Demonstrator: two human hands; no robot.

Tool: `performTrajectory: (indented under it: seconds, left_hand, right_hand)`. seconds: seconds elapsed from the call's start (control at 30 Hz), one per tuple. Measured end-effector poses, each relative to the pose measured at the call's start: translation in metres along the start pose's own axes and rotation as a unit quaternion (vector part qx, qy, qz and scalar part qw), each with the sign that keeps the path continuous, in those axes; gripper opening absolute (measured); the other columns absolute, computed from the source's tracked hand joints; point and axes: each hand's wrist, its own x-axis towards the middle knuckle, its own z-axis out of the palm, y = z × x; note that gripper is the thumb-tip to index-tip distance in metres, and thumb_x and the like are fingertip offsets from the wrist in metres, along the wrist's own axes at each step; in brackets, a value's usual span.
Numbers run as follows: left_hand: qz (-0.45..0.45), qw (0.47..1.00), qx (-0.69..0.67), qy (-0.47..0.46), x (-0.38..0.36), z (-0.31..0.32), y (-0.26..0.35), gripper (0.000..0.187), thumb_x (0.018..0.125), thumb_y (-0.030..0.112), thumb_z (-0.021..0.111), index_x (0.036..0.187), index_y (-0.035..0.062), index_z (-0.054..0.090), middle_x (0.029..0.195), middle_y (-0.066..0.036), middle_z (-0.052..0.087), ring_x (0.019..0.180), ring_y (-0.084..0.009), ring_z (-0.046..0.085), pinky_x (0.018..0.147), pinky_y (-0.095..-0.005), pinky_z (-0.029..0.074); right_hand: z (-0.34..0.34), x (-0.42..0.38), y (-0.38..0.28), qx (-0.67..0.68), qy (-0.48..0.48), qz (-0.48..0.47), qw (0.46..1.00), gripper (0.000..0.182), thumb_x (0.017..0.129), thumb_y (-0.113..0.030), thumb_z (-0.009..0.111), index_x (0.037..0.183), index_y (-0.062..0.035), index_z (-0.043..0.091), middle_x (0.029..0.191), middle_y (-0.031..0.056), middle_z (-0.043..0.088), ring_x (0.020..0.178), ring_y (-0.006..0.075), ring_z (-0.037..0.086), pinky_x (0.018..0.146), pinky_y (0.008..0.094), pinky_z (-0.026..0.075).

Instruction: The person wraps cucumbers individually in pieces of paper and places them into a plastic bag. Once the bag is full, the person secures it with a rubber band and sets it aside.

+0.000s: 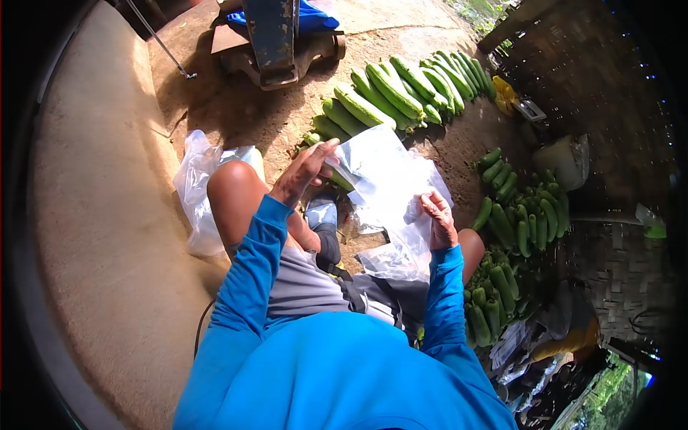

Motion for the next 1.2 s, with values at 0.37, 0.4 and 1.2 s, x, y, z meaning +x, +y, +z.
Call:
performTrajectory:
  seconds: [0.37,0.4,1.2]
  left_hand:
    - [0.282,0.922,0.264,0.017,-0.010,0.037,-0.009,0.019,0.098,0.021,0.054,0.089,0.0040,0.056,0.071,-0.018,0.058,0.066,-0.0365,0.060,0.062,-0.0414,0.047]
    - [0.291,0.910,0.293,-0.019,-0.012,0.043,-0.008,0.014,0.095,0.019,0.055,0.092,0.0049,0.056,0.073,-0.018,0.060,0.069,-0.0392,0.060,0.063,-0.0434,0.047]
    - [0.579,0.604,0.526,-0.156,0.015,0.005,0.208,0.015,0.086,0.008,0.064,0.096,-0.0023,0.059,0.086,-0.019,0.060,0.076,-0.0356,0.061,0.065,-0.0417,0.049]
  right_hand:
    - [0.009,0.017,0.004,-0.565,0.176,-0.110,0.799,0.047,0.079,-0.014,0.072,0.124,-0.0068,0.058,0.124,0.0146,0.055,0.117,0.0298,0.052,0.093,0.0392,0.047]
    - [0.035,0.016,-0.014,-0.568,0.114,-0.194,0.792,0.046,0.081,-0.017,0.072,0.123,-0.0070,0.059,0.124,0.0146,0.055,0.119,0.0309,0.052,0.096,0.0409,0.046]
    - [0.091,0.019,-0.232,-0.810,-0.071,-0.288,0.507,0.019,0.091,-0.022,0.064,0.095,-0.0037,0.063,0.086,0.0116,0.066,0.081,0.0330,0.064,0.073,0.0405,0.051]
